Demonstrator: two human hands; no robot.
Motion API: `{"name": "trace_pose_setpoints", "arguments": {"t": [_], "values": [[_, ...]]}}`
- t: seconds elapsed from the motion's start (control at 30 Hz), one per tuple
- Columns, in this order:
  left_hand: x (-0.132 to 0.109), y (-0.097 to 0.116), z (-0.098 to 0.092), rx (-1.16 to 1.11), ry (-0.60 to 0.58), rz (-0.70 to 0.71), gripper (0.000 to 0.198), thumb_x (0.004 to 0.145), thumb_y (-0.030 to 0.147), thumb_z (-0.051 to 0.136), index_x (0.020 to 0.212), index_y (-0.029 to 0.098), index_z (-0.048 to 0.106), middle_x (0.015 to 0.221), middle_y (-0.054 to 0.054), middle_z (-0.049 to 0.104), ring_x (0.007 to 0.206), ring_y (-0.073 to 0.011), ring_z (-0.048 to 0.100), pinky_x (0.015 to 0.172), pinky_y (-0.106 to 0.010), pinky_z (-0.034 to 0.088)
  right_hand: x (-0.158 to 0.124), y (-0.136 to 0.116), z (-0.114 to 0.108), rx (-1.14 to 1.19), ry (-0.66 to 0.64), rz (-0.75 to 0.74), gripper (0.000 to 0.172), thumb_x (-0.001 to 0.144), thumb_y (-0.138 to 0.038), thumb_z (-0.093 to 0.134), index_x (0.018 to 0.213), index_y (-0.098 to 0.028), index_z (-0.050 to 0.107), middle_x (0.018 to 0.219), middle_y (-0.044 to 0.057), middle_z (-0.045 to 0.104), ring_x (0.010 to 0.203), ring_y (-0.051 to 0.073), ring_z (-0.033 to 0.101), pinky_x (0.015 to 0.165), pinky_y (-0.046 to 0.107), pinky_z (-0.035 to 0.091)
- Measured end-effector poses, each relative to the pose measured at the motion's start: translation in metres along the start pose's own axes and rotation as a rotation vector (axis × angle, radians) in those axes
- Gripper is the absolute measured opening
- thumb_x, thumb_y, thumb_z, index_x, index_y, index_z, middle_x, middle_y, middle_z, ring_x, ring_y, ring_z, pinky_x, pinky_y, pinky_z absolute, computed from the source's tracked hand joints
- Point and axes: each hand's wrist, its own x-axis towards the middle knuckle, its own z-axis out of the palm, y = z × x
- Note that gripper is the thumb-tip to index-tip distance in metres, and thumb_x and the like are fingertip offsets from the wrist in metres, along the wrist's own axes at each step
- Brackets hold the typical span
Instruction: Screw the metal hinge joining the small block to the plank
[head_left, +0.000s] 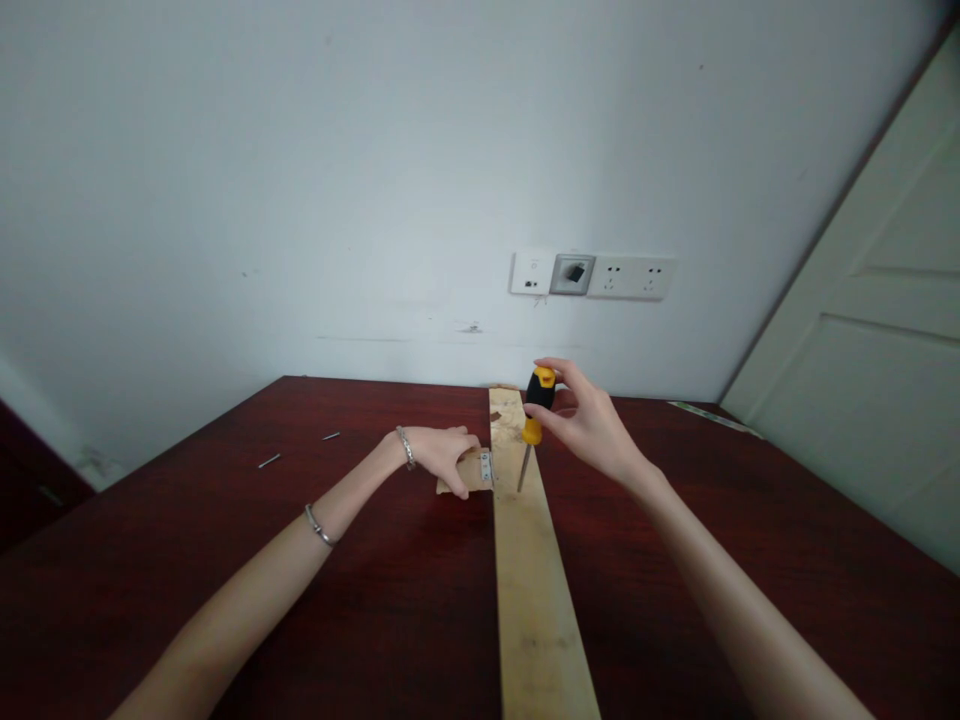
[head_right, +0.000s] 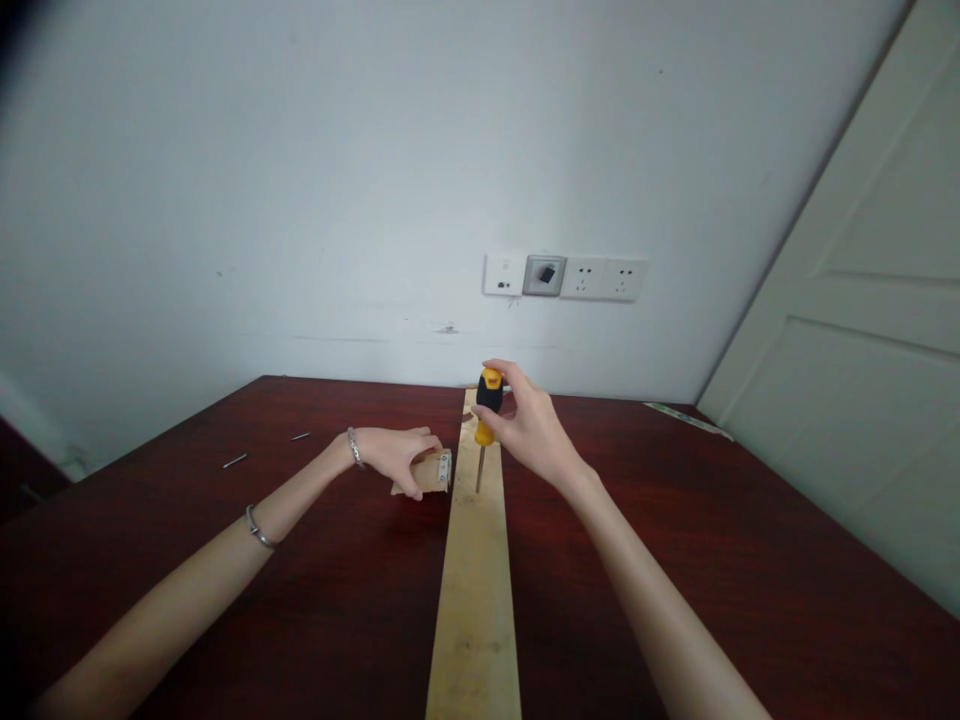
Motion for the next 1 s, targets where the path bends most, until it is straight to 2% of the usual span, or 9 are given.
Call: {"name": "trace_pose_setpoints", "arguments": {"t": [0.1, 0.23, 0.37, 0.57, 0.73, 1.0], "values": [[-0.001, 0.004, 0.001, 0.021, 0.023, -0.002, 0.073, 0.060, 0.054, 0.070, 0.117, 0.013, 0.052, 0.110, -0.009, 0.051, 0.101, -0.0241, 0.052, 0.084, -0.028, 0.045, 0.001, -0.003, 0.000, 0.062, 0.102, 0.004, 0.048, 0.079, -0.031, 0.065, 0.123, -0.024, 0.049, 0.111, 0.007, 0.061, 0.082, 0.020, 0.065, 0.067, 0.035, 0.060], [-0.006, 0.015, -0.002, 0.035, 0.057, 0.022, 0.067, 0.060, 0.050, 0.071, 0.113, 0.013, 0.055, 0.108, -0.010, 0.051, 0.099, -0.0248, 0.052, 0.081, -0.029, 0.046, 0.001, -0.008, -0.003, 0.107, 0.243, -0.021, 0.054, 0.077, -0.034, 0.067, 0.127, -0.025, 0.049, 0.118, 0.009, 0.057, 0.087, 0.020, 0.065, 0.061, 0.032, 0.060], [-0.011, 0.023, -0.007, 0.038, 0.075, 0.063, 0.065, 0.061, 0.049, 0.071, 0.112, 0.012, 0.056, 0.104, -0.009, 0.050, 0.095, -0.0233, 0.053, 0.079, -0.028, 0.046, 0.001, -0.011, -0.003, 0.131, 0.322, 0.004, 0.063, 0.074, -0.035, 0.070, 0.132, -0.024, 0.046, 0.115, 0.010, 0.058, 0.084, 0.019, 0.065, 0.060, 0.030, 0.060], [-0.012, 0.025, -0.006, 0.057, 0.079, 0.071, 0.063, 0.062, 0.052, 0.072, 0.109, 0.013, 0.058, 0.101, -0.008, 0.050, 0.092, -0.0220, 0.054, 0.078, -0.027, 0.046, 0.002, -0.011, -0.002, 0.184, 0.433, -0.043, 0.057, 0.075, -0.036, 0.069, 0.128, -0.025, 0.049, 0.113, 0.009, 0.060, 0.087, 0.019, 0.066, 0.066, 0.032, 0.061], [-0.010, 0.028, -0.004, 0.045, 0.056, 0.069, 0.062, 0.064, 0.052, 0.070, 0.111, 0.013, 0.058, 0.100, -0.008, 0.051, 0.089, -0.0219, 0.055, 0.075, -0.028, 0.046, 0.000, -0.011, 0.000, 0.200, 0.438, -0.108, 0.058, 0.076, -0.035, 0.069, 0.130, -0.025, 0.048, 0.115, 0.009, 0.059, 0.092, 0.020, 0.065, 0.071, 0.032, 0.061], [-0.011, 0.037, -0.004, 0.041, 0.048, 0.075, 0.061, 0.063, 0.053, 0.069, 0.109, 0.014, 0.059, 0.105, -0.009, 0.051, 0.089, -0.0227, 0.056, 0.073, -0.028, 0.047, -0.003, -0.012, 0.005, 0.212, 0.329, -0.090, 0.059, 0.079, -0.036, 0.067, 0.133, -0.028, 0.046, 0.119, 0.009, 0.058, 0.098, 0.021, 0.063, 0.073, 0.034, 0.061]]}}
